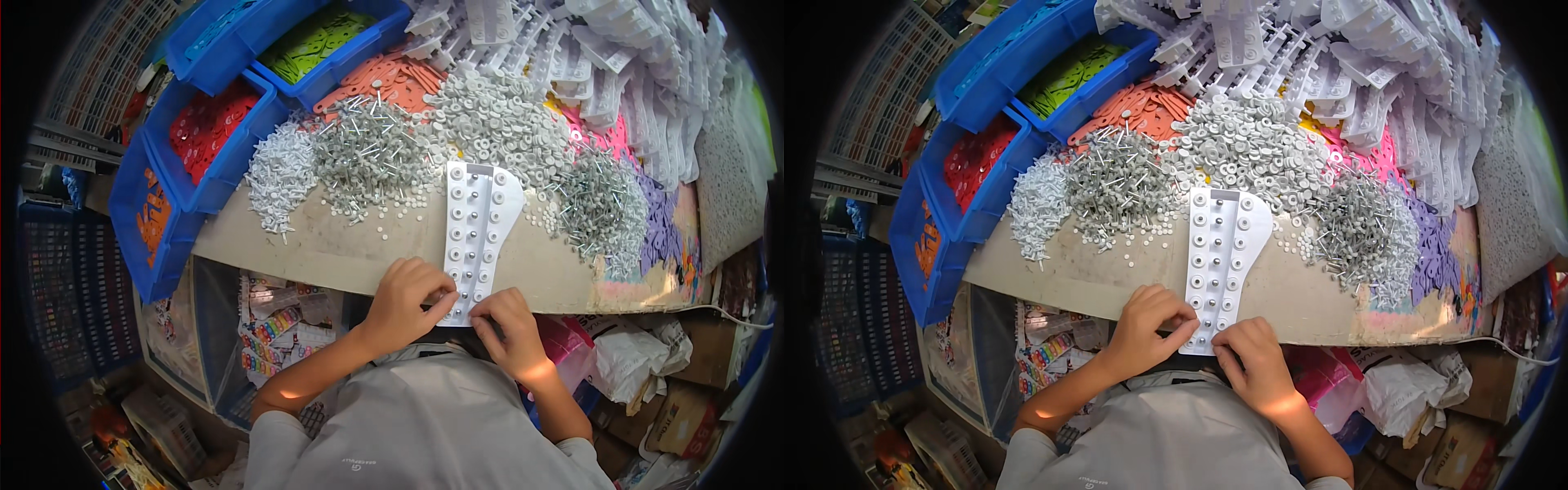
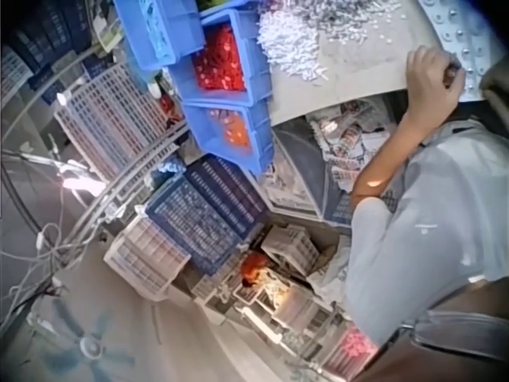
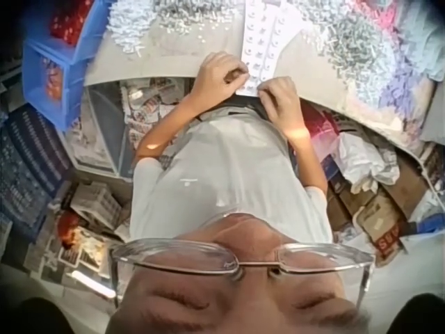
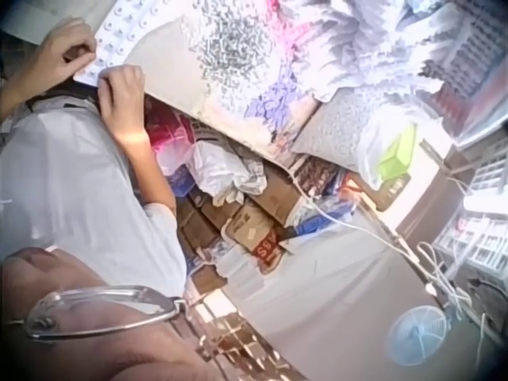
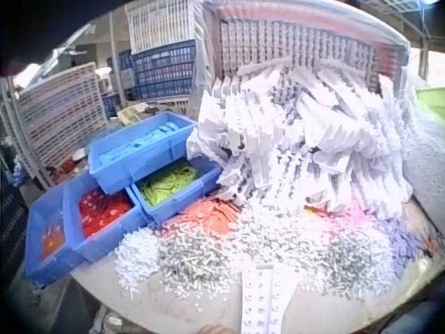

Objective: Assembling a toy xylophone by inserting metal pins and colored plastic keys onto a white plastic base.

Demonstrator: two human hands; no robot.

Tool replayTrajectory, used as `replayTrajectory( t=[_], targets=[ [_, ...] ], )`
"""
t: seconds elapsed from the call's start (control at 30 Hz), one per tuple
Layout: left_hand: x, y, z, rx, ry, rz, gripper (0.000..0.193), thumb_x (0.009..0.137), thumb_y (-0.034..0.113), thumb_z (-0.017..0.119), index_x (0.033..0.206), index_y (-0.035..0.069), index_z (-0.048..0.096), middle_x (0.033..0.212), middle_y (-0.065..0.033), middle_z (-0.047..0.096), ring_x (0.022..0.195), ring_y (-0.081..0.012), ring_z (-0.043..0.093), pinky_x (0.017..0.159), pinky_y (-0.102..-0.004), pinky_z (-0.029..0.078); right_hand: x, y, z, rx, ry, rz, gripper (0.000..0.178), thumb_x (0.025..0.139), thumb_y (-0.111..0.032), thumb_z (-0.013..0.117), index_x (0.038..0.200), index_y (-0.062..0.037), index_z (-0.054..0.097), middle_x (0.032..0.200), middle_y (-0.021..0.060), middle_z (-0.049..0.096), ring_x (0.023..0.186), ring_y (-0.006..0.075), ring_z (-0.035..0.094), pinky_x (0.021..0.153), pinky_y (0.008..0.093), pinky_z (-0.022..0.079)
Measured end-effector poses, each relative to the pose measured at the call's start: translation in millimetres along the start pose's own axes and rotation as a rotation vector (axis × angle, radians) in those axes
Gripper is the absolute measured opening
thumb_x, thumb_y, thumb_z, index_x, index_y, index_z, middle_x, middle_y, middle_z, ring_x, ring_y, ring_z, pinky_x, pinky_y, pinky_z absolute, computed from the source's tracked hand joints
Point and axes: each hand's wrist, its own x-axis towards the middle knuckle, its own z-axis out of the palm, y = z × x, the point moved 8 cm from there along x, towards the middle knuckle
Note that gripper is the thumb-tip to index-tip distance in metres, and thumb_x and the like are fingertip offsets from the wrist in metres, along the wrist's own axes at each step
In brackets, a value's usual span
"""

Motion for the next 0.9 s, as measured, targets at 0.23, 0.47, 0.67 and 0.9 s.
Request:
replayTrajectory(
  t=[0.23,0.47,0.67,0.9],
  targets=[
    [2.3,-19.0,10.4,-0.155,-0.137,-0.114,0.012,0.081,0.011,0.079,0.086,0.007,0.069,0.072,-0.0055,0.058,0.071,-0.0249,0.055,0.071,-0.0383,0.042,-17.8,12.0,9.9,-0.051,0.177,-0.193,0.024,0.076,0.008,0.076,0.095,-0.0025,0.065,0.088,0.0119,0.061,0.080,0.0304,0.058,0.067,0.0368,0.048],
    [60.0,-34.3,-34.2,0.273,0.187,0.084,0.010,0.084,0.014,0.076,0.089,0.006,0.072,0.085,-0.0047,0.065,0.083,-0.0260,0.059,0.079,-0.0405,0.042,-21.4,14.9,11.7,-0.074,0.276,-0.315,0.024,0.075,0.008,0.078,0.094,-0.0001,0.066,0.087,0.0121,0.059,0.076,0.0281,0.058,0.064,0.0350,0.048],
    [124.2,-73.6,-21.9,0.598,0.077,0.169,0.007,0.082,0.012,0.074,0.088,0.009,0.073,0.089,-0.0031,0.061,0.096,-0.0231,0.056,0.088,-0.0386,0.040,-19.8,10.2,12.5,-0.056,0.278,-0.296,0.024,0.075,0.008,0.077,0.094,-0.0004,0.066,0.086,0.0119,0.059,0.077,0.0277,0.059,0.064,0.0351,0.049],
    [135.5,-84.3,-8.9,0.619,0.045,0.220,0.014,0.079,0.008,0.075,0.091,0.011,0.070,0.090,-0.0036,0.062,0.097,-0.0246,0.056,0.089,-0.0382,0.040,-21.2,6.3,12.0,-0.142,0.251,-0.304,0.034,0.069,-0.010,0.088,0.098,-0.0046,0.070,0.092,0.0078,0.058,0.084,0.0277,0.058,0.071,0.0390,0.049]
  ],
)
